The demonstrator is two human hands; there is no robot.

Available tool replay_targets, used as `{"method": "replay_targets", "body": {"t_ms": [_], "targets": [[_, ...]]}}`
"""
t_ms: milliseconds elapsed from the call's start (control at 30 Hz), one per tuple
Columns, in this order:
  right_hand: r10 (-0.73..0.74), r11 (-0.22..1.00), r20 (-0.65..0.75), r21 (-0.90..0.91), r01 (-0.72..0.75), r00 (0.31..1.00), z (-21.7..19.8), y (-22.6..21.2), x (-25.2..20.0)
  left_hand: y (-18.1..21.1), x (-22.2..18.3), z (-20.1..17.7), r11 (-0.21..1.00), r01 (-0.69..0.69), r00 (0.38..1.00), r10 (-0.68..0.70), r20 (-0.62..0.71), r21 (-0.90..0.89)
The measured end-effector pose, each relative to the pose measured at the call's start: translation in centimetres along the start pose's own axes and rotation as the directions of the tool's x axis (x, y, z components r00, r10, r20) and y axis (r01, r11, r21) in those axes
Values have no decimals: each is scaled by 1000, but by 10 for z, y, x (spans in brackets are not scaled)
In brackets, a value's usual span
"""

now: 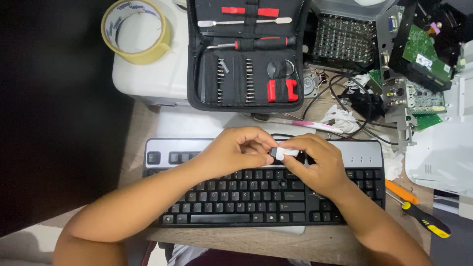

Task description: Cleaning a small electronic component using a white cloth or cotton swab.

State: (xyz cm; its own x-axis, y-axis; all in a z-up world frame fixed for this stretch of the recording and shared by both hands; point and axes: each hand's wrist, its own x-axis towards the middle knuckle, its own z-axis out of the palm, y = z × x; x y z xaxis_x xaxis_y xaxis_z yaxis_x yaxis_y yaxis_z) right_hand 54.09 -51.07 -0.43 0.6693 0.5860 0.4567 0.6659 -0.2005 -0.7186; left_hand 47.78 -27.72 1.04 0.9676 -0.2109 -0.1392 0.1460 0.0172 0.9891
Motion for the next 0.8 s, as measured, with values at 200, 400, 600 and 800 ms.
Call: {"method": "replay_targets", "body": {"t_ms": [200,400,600,800], "targets": [[2,1000,-12,5,-2,1000,2,4,-2,7,-2,1,999,-38,999,37,14,36],[-46,999,-32,-22,46,998,2,5,-4,9,-4,0,997,-51,998,50,25,49],[-63,998,-21,28,64,998,1,-2,1,7,-3,-2,998,-35,999,34,7,53],[-103,991,-15,85,104,995,1,-6,4,7,-2,-1,999,-35,999,35,-6,24]]}}
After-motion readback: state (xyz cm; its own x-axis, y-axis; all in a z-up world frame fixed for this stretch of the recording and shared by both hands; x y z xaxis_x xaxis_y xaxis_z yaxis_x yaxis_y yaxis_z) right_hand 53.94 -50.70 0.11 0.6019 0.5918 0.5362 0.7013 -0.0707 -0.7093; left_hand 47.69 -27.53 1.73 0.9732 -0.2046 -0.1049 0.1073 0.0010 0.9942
